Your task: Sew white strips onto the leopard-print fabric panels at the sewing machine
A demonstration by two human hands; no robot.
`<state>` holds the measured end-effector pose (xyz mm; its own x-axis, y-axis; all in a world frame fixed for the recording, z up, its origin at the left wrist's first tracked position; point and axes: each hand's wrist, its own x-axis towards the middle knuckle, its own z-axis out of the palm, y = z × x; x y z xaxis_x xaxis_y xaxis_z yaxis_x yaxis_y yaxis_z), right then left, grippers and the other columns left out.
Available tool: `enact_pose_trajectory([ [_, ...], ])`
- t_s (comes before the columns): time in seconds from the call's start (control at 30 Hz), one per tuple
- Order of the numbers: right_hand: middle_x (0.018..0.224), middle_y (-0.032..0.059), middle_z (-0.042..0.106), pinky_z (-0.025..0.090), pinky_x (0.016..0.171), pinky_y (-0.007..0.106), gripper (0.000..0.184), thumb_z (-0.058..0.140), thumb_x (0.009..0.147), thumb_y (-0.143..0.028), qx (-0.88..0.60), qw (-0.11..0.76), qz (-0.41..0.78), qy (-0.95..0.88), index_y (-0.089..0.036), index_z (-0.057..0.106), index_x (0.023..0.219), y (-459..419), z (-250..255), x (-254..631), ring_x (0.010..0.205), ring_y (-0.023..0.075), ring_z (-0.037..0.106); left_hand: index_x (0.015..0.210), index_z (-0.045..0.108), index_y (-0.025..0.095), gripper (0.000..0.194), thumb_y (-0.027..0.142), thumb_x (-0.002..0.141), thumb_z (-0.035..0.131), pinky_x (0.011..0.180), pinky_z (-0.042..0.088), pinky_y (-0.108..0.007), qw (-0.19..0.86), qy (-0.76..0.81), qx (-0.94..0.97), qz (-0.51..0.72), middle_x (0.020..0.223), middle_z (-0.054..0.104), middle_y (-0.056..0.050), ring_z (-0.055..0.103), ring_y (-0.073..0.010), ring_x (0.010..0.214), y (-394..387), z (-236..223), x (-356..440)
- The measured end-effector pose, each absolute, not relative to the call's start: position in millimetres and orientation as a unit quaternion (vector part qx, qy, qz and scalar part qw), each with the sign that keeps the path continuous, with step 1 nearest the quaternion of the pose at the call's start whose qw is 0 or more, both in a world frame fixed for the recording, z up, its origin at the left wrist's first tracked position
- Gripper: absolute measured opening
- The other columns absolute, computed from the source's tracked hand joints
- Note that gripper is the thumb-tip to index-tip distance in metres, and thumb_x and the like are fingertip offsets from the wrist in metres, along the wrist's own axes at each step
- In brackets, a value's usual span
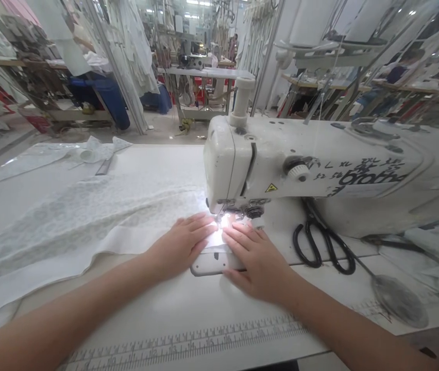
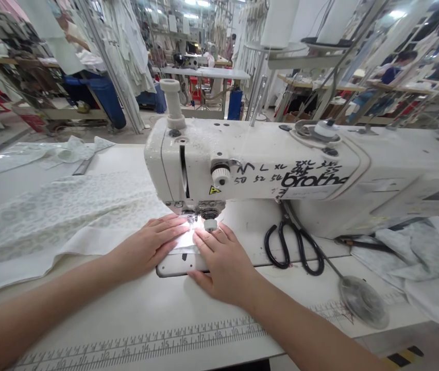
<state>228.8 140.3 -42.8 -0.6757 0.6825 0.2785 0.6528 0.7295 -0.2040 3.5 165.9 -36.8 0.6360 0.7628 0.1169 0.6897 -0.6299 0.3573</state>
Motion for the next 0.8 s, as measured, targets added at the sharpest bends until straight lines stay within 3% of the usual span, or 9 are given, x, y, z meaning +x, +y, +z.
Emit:
enact_pose_trajectory([
  [0.27, 0.119, 0.0136, 0.057, 0.04, 0.097, 0.049, 0.04, 0.05, 0.085, -0.029, -0.284, 0.224, 0.048, -0.931, -0.01, 0.052, 0.12, 136.3, -41.1, 233.8, 0.115, 0.0282, 0.046, 0.119, 0.054, 0.025, 0.032, 0.02, 0.092, 0.037, 0.1, 0.037, -0.04, 0.177, 0.304, 0.925, 0.145, 0.121, 0.055, -0.006, 0.045, -0.021, 0.118, 162.4, -28.3, -1.2],
  [0.63, 0.125, 0.0176, 0.051, 0.041, 0.094, 0.052, 0.05, 0.051, 0.084, -0.034, -0.325, 0.193, 0.044, -0.925, -0.008, 0.045, 0.126, 136.6, -43.6, 229.7, 0.114, 0.0328, 0.045, 0.119, 0.055, 0.024, 0.032, 0.023, 0.091, 0.04, 0.102, 0.035, -0.039, 0.183, 0.299, 0.926, 0.143, 0.123, 0.055, -0.006, 0.044, -0.0206, 0.119, 182.8, -25.4, -5.6],
  [0.8, 0.108, 0.0137, 0.06, 0.048, 0.085, 0.043, 0.026, 0.042, 0.09, -0.027, -0.4, 0.231, 0.003, -0.887, -0.014, 0.054, 0.108, 135.5, -32.5, 256.0, 0.1, 0.0277, 0.054, 0.118, 0.056, 0.022, 0.032, 0.023, 0.089, 0.043, 0.095, 0.04, -0.037, 0.172, 0.308, 0.924, 0.145, 0.115, 0.058, -0.008, 0.048, -0.0214, 0.111, 198.3, -21.5, -9.0],
])
